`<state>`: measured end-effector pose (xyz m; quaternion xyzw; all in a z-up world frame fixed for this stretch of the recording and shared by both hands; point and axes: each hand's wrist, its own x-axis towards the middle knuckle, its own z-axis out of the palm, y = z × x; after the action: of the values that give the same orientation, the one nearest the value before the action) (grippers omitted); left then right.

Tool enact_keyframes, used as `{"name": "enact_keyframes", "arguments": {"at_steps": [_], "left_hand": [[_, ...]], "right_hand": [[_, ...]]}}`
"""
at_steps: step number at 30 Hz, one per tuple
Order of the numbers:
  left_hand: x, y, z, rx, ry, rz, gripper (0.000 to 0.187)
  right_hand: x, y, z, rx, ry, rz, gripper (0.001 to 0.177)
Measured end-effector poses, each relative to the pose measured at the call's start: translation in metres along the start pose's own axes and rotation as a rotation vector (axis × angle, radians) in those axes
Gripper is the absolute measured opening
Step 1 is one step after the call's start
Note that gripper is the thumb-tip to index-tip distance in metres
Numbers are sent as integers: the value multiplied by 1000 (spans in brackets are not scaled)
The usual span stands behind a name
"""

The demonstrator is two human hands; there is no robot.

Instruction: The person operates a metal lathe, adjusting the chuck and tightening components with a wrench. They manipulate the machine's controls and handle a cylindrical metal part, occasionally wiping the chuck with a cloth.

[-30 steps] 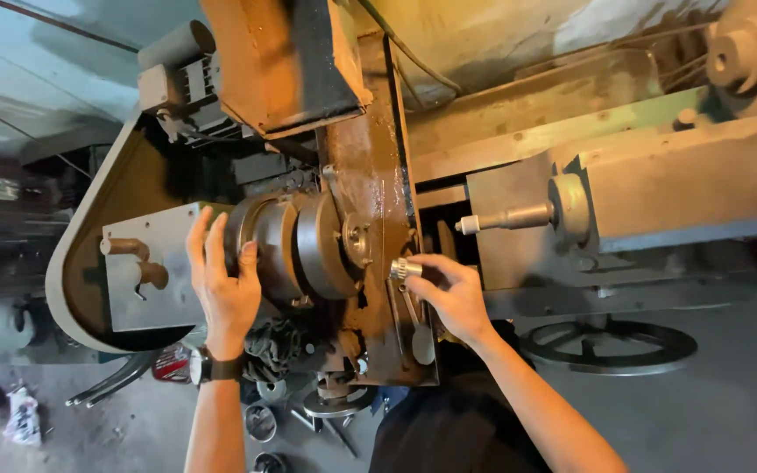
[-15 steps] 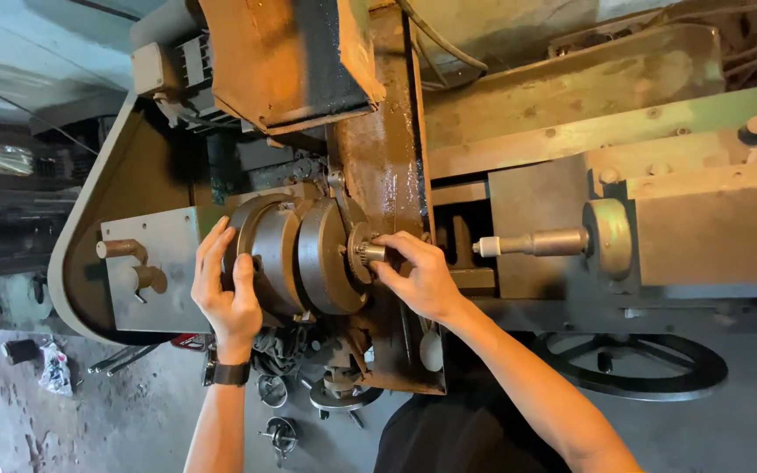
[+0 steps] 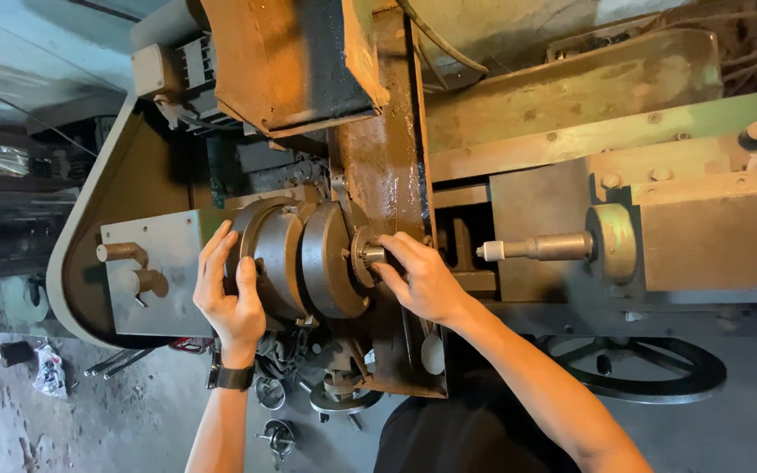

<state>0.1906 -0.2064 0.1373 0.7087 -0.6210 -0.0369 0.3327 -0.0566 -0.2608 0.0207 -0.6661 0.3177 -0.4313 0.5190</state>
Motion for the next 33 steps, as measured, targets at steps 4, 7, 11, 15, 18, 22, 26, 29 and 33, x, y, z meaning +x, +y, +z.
{"name": "enact_keyframes", "arguments": {"at_steps": [4, 7, 11, 15, 18, 22, 26, 29, 33], "left_hand": [[2, 3, 1, 0, 7, -12, 33], [1, 1, 0, -14, 7, -6, 33], [1, 1, 1, -9, 13, -22, 33], [2, 1, 0, 0, 1, -12, 32], [0, 2, -2, 9, -8, -4, 33], [-8, 1, -2, -11, -27, 1, 41], [-23, -17, 3, -106, -14, -64, 45], [-22, -17, 2, -134, -16, -93, 45], [-20, -12, 3, -122, -1, -61, 44]], "right_hand": [[1, -1, 3, -1, 20, -17, 36], [1, -4, 5, -6, 28, 10, 35], [0, -3, 10, 21, 41, 42, 34], [-1, 0, 14, 19, 59, 30, 34], [-1, 4, 8, 9, 55, 28, 35], [5, 34, 7, 107, 34, 115, 33], [41, 74, 31, 597, 305, 337, 49], [74, 88, 57, 791, 200, 525, 75], [84, 81, 64, 574, 135, 677, 98]]}}
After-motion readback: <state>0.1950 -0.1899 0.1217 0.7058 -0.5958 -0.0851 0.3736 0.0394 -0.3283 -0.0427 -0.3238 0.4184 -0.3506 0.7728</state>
